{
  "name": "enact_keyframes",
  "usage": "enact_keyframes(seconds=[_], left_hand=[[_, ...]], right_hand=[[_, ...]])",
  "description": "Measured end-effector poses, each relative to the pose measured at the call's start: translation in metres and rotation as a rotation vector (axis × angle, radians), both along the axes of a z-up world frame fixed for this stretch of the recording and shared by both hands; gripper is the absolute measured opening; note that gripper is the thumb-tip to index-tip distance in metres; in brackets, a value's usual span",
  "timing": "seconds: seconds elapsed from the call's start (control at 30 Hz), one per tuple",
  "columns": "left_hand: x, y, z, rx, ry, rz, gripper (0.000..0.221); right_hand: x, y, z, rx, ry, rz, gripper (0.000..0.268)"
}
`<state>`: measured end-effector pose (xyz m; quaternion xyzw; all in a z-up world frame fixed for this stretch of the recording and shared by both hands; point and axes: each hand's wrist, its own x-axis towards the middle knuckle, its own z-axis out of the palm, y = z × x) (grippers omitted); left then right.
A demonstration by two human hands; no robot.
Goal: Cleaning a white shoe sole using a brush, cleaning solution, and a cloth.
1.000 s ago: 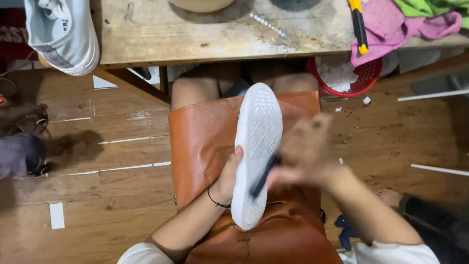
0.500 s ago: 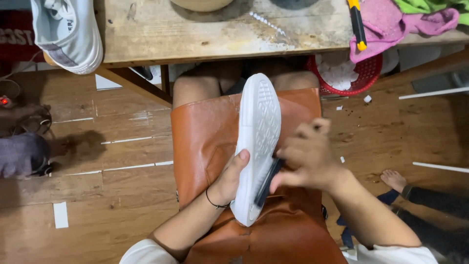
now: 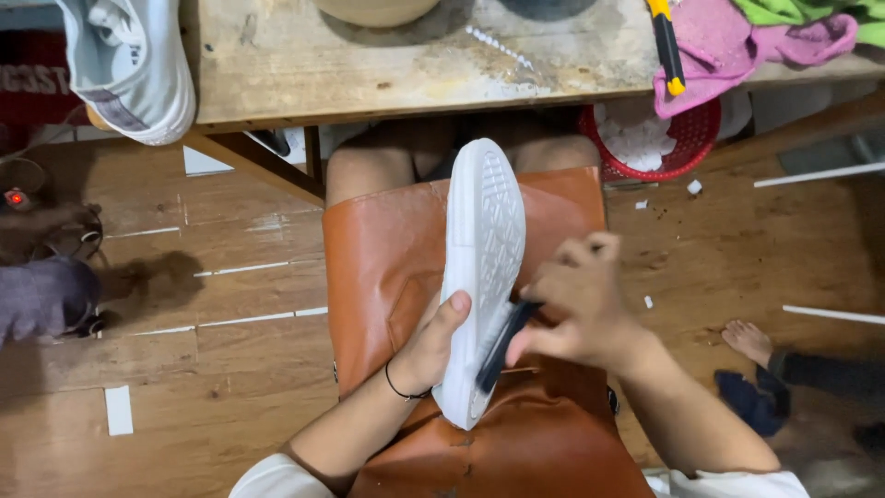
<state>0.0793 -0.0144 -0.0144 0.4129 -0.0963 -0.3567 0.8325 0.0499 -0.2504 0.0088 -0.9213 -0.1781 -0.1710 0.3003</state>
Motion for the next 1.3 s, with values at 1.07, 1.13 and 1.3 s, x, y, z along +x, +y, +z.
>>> enact_keyframes(seconds=[1.07,1.13,1.3], left_hand=[[-0.026,0.016,-0.079,0.011,-0.34,0.199,0.108],[-0.027,0.013,-0.072,0.001,-0.389,0.228,0.118],[-0.025,0.02,-0.081,0.017,-0.471,0.269,0.131]], right_hand=[[-0.017,-0.005,-0.056,0.322,0.322,-0.148,0.066],[-0.017,-0.004,-0.055,0.339,0.344,-0.167,0.067],[-0.021,-0.004,-0.064,0.405,0.417,-0.122,0.064]])
